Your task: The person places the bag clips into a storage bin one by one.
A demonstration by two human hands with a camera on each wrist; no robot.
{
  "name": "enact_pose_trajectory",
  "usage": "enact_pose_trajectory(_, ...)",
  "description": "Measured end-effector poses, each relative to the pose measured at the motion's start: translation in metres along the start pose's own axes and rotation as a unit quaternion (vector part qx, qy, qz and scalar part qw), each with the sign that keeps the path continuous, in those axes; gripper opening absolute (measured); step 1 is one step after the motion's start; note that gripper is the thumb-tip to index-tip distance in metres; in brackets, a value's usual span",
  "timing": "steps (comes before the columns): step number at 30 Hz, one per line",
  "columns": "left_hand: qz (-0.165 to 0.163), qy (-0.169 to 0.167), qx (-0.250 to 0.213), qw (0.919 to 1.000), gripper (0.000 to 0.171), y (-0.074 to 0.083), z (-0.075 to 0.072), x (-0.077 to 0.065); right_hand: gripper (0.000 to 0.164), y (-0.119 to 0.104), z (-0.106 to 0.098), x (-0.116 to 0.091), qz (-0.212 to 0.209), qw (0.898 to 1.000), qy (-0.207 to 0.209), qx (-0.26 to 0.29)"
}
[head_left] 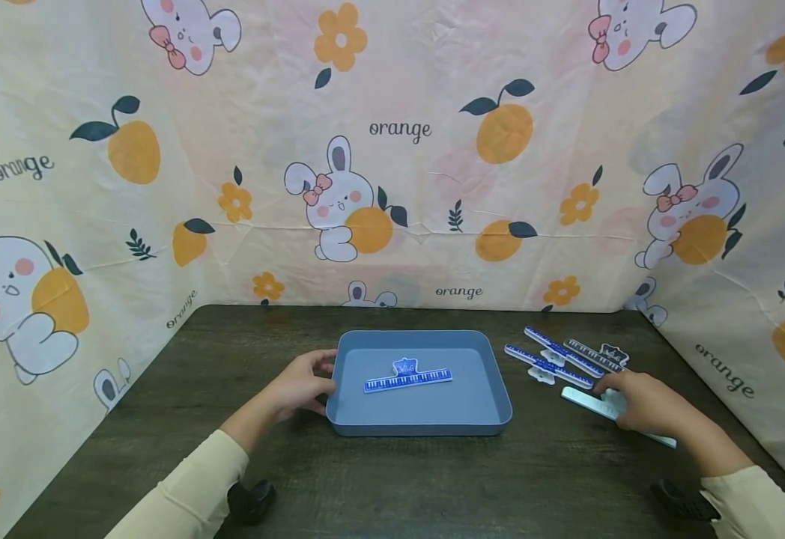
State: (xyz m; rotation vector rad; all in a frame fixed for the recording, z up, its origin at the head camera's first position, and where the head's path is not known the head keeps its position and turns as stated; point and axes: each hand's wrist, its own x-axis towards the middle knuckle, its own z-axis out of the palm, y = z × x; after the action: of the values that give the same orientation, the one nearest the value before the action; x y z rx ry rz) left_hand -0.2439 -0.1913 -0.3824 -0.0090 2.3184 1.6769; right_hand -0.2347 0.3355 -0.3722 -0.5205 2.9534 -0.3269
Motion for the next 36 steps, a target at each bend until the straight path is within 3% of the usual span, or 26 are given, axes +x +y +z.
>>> enact_pose_trajectory(36,0.006,0.002,0.003,1.0000,0.072,-0.001,0.001,0.001,0.042,-0.038,-0.020,0.011,-0.041,0.999,-0.008,-0.016)
